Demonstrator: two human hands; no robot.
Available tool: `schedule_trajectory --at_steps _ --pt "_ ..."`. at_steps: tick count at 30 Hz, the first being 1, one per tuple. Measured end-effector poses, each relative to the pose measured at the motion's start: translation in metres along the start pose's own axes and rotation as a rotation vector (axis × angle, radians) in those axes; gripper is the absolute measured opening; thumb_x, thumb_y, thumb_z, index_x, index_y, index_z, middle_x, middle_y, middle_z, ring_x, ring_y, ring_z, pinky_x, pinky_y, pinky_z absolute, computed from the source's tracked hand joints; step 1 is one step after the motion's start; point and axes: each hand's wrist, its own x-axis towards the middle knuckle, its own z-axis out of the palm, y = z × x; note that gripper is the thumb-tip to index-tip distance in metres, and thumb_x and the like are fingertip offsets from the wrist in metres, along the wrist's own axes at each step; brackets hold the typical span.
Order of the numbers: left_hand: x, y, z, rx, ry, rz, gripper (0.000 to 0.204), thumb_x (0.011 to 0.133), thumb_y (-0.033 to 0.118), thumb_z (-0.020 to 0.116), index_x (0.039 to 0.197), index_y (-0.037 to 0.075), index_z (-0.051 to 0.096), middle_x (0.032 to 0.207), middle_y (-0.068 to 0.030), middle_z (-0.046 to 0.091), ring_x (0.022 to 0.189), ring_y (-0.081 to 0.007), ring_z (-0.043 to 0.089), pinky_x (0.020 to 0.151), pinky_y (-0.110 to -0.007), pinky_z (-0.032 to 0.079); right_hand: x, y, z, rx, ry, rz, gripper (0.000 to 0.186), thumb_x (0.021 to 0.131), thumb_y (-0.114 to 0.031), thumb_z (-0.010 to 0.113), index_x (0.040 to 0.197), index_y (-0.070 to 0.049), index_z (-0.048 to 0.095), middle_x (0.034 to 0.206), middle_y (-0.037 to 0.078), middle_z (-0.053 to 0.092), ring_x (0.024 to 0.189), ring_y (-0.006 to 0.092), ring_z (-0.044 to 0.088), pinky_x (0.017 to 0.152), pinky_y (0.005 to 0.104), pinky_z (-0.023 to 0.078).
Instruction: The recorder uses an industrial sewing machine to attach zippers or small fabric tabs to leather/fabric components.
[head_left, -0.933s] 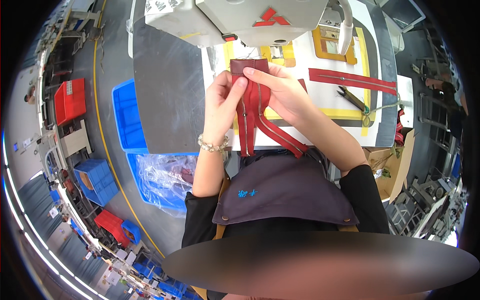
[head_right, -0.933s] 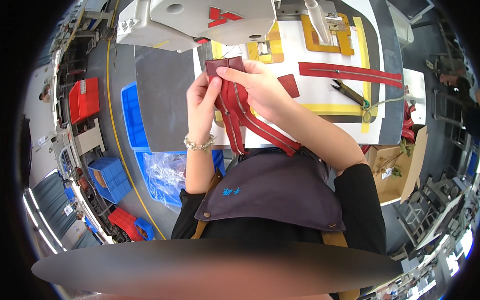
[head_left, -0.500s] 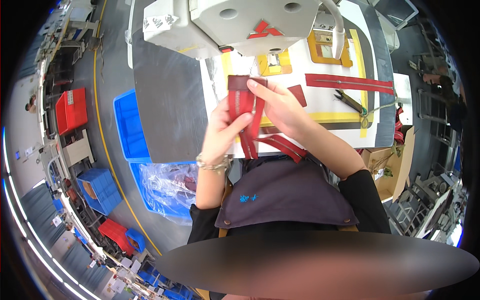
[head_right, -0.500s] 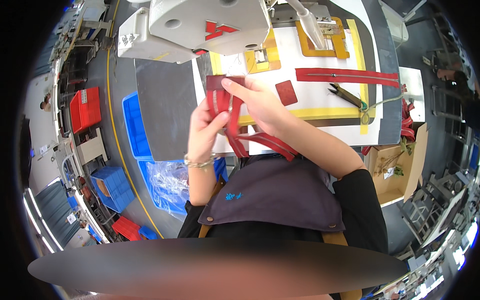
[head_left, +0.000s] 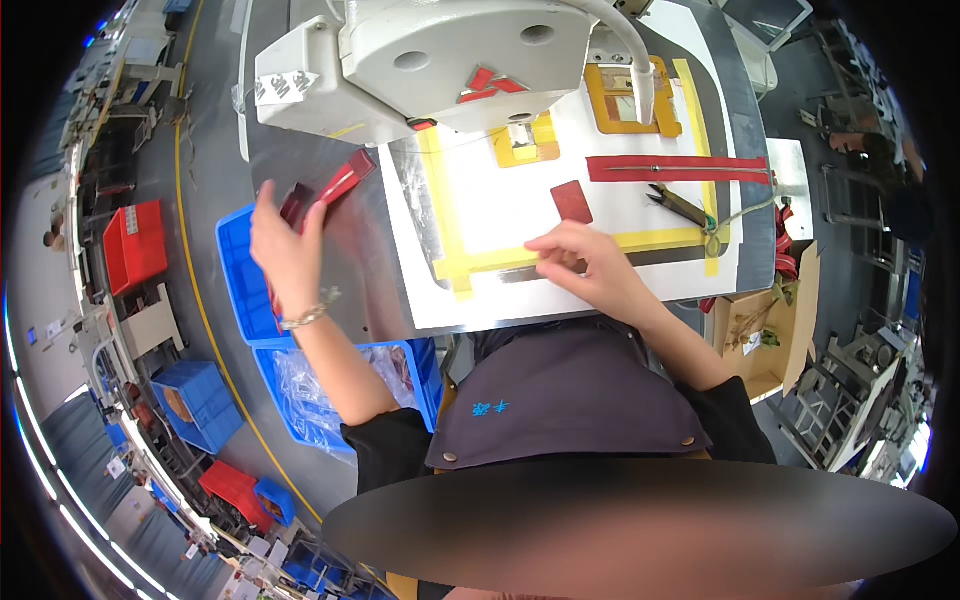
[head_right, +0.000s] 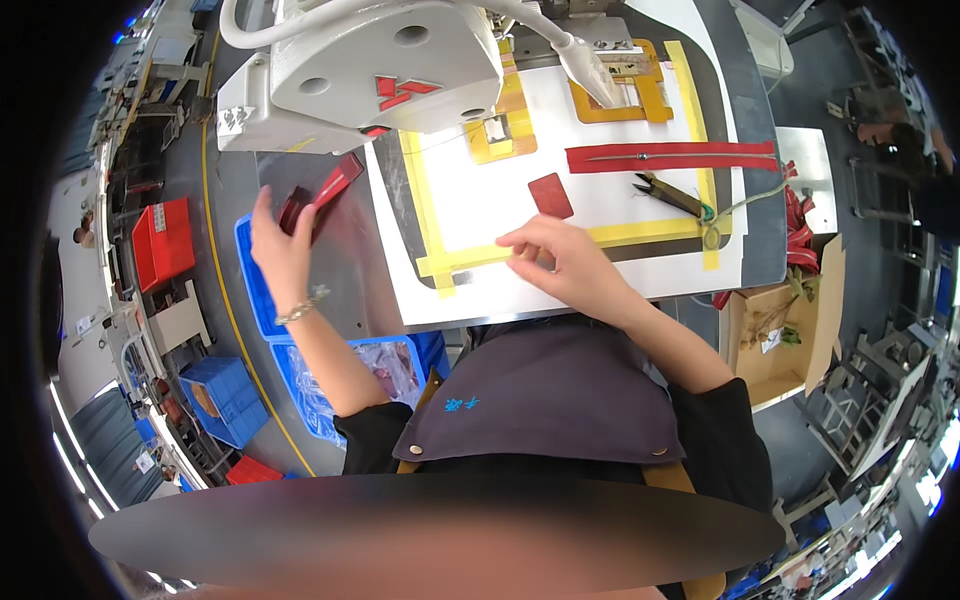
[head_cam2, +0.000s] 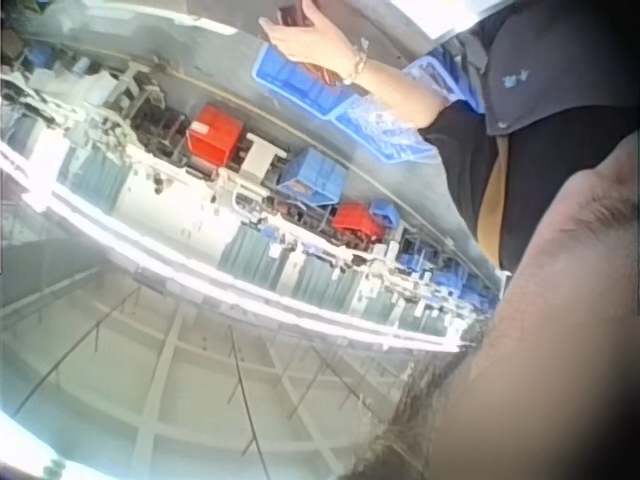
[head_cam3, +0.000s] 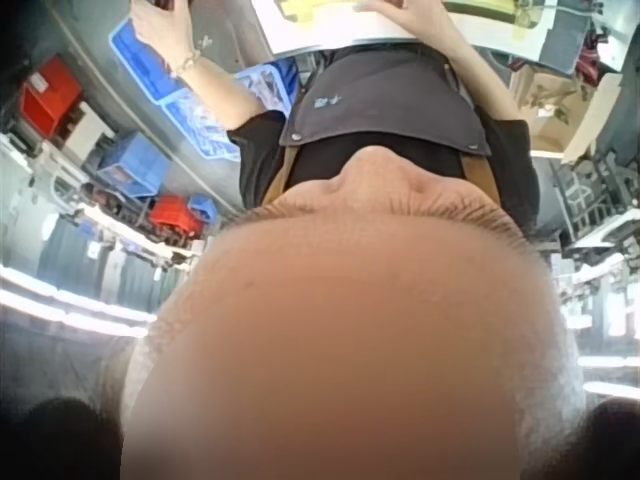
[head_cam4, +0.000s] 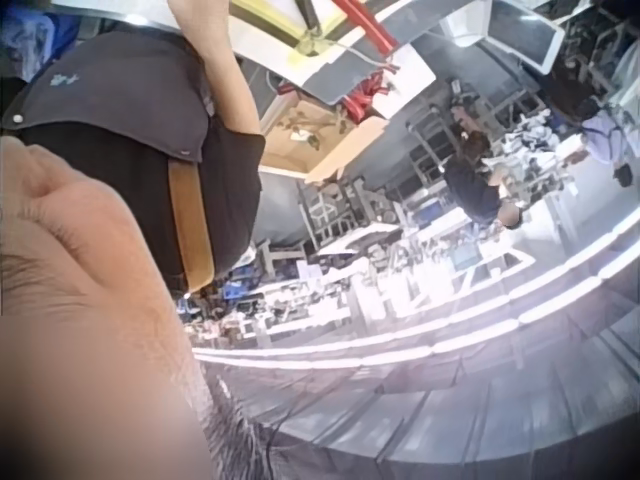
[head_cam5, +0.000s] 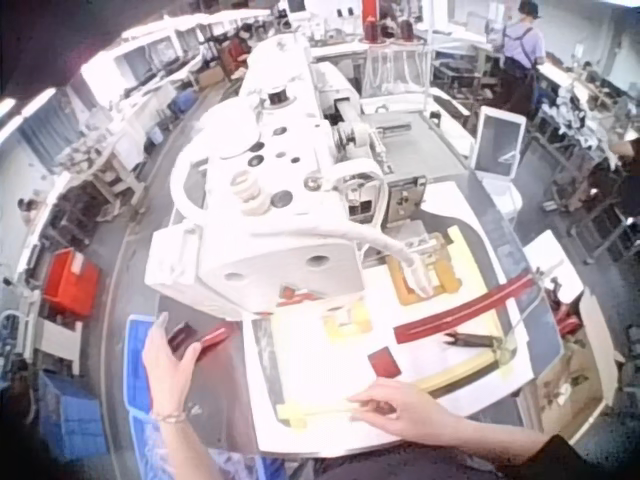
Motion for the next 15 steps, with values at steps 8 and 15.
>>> schedule_trajectory --at_steps 8,15 --pt "-0.045 0.167 0.055 -0.587 -0.373 0.364 0.041 0.071 0.026 0.076 0.104 0.007 0.062 0.099 -0.0084 0.059 0.094 -0.027 0.055 0.082 -0.038 0.041 -0.004 0.004 -0.022 -0.711 0.62 -0.237 0.009 0.077 -0.005 0.07 0.083 -0.005 0.063 0.073 0.005 0.06 0.067 0.0198 0.059 0.059 0.0312 0.045" --pt "-0.038 0.218 0.07 -0.574 -0.461 0.327 0.052 0.061 0.022 0.083 0.105 0.011 0.057 0.105 -0.0061 0.053 0.102 -0.0258 0.048 0.085 -0.037 0.036 -0.013 0.012 -0.017 -0.592 0.652 -0.173 0.008 0.08 -0.006 0.07 0.085 -0.005 0.064 0.072 0.006 0.06 0.06 0.0182 0.057 0.053 0.0288 0.043"
